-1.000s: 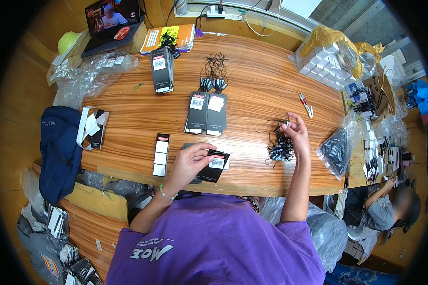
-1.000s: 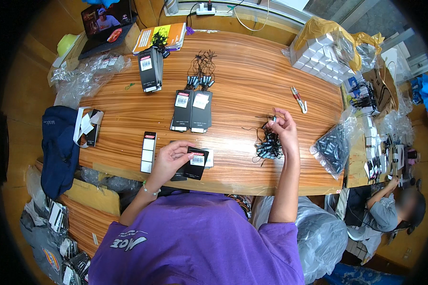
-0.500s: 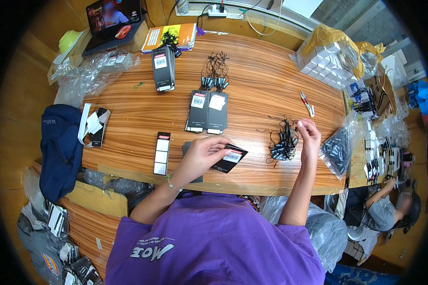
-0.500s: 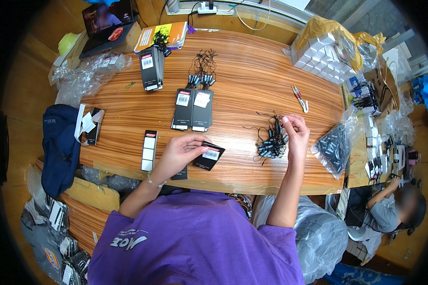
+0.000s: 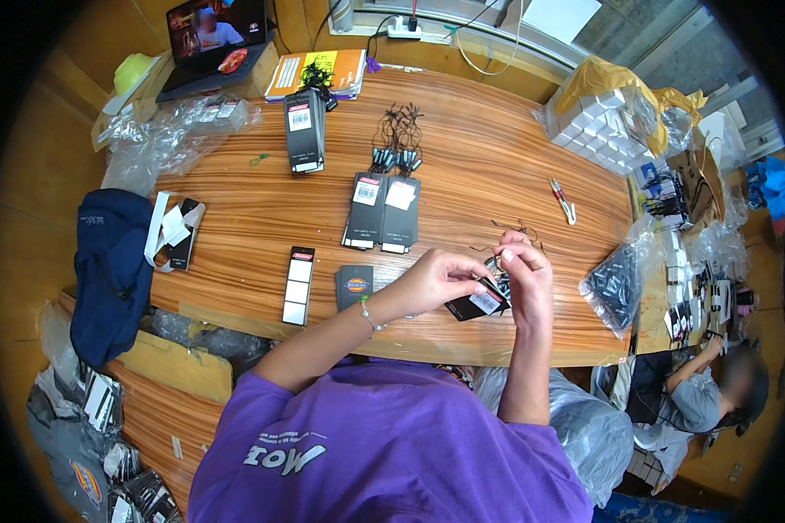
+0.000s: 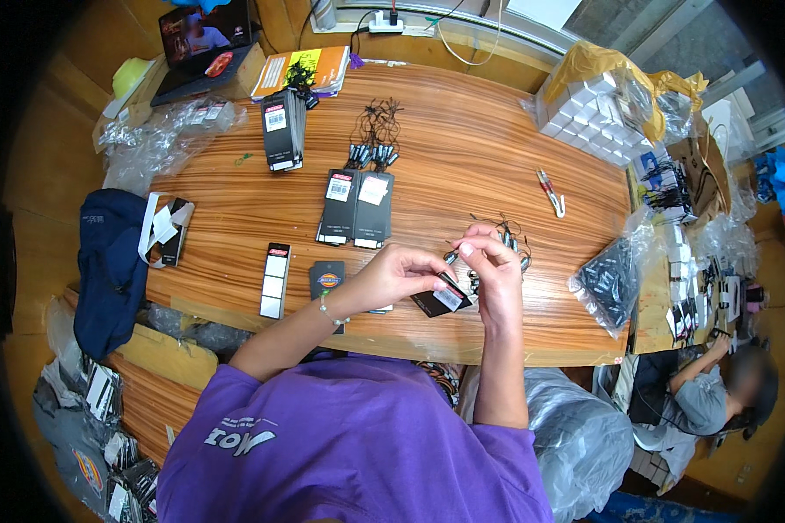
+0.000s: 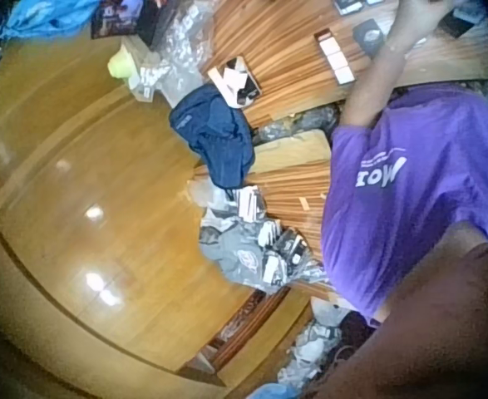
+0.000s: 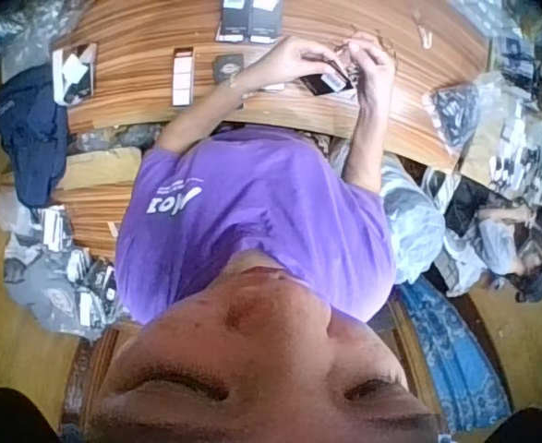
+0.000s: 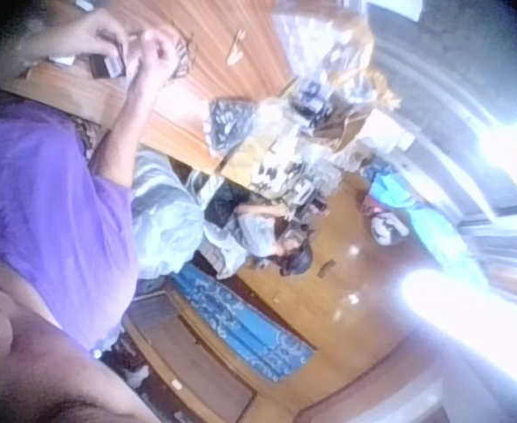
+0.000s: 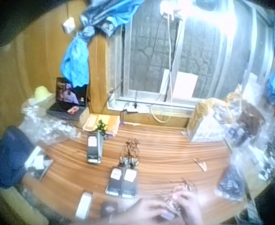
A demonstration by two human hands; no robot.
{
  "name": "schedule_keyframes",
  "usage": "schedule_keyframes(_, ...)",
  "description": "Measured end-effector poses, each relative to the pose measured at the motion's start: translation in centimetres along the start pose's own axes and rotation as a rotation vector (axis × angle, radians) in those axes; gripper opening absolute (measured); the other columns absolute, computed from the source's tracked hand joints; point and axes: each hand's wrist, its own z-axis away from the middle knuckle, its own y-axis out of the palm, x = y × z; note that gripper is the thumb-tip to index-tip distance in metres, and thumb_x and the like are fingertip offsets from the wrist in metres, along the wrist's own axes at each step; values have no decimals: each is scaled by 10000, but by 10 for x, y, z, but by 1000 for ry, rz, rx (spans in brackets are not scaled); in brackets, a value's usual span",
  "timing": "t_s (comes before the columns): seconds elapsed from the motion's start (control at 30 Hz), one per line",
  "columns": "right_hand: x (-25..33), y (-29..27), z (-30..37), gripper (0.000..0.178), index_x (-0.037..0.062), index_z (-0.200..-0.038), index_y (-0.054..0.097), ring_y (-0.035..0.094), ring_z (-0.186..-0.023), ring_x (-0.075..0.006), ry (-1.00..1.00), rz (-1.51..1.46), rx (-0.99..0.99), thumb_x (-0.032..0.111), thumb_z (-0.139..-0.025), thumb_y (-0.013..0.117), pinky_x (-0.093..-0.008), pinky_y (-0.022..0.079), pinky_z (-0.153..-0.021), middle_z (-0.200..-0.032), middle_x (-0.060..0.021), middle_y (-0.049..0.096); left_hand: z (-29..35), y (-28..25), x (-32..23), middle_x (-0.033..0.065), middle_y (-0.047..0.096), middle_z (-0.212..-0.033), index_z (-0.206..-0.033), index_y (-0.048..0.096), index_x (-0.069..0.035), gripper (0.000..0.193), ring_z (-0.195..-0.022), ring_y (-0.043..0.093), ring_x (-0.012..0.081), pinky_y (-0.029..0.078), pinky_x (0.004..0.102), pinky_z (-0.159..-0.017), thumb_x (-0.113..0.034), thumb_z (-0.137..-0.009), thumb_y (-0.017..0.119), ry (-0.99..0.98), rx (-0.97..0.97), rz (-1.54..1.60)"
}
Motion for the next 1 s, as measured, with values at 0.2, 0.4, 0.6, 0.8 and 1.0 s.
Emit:
schedule_keyframes(0.2,1,-4,-9,93,41,-870,587,462,-747,-76,76,-199,26,129,-844,596,-216,377,-684,-872,-10,537,17,-12,5,63,645,-934,-1017,608,27,207,-858,600,100,486,241,-786,-27,-818,607,-35,61,-49)
schedule_keyframes(0.4,0,-4,-11,143,62,-911,558,462,-811,-101,206,-388,134,202,-887,543,-250,387,-695,-866,-6,517,26,-20,-14,44,652,-876,-968,639,14,164,-802,595,78,484,218,-732,-23,-810,614,-12,-14,-77)
schedule_keyframes(0.6,2,-15,-17,137,97,-879,544,463,-885,-159,280,-823,339,230,-894,517,-332,398,-724,-942,-35,499,36,-32,-18,50,663,-857,-942,653,17,158,-770,599,75,486,213,-720,-31,-793,633,-26,-27,-161)
schedule_keyframes(0.8,12,-23,-27,133,98,-894,555,492,-892,-162,120,-874,121,217,-905,495,-367,401,-787,-938,-28,544,40,-38,-4,60,660,-856,-935,650,19,153,-792,610,91,493,214,-715,-11,-786,635,-31,-119,-69)
schedule_keyframes(1.0,27,-10,-28,82,39,-870,551,364,-565,-88,-154,-541,146,120,-873,538,-237,385,-574,-737,-21,509,30,-39,-13,100,613,-1037,-991,608,24,181,-914,609,142,509,233,-796,5,-811,605,106,-446,-67)
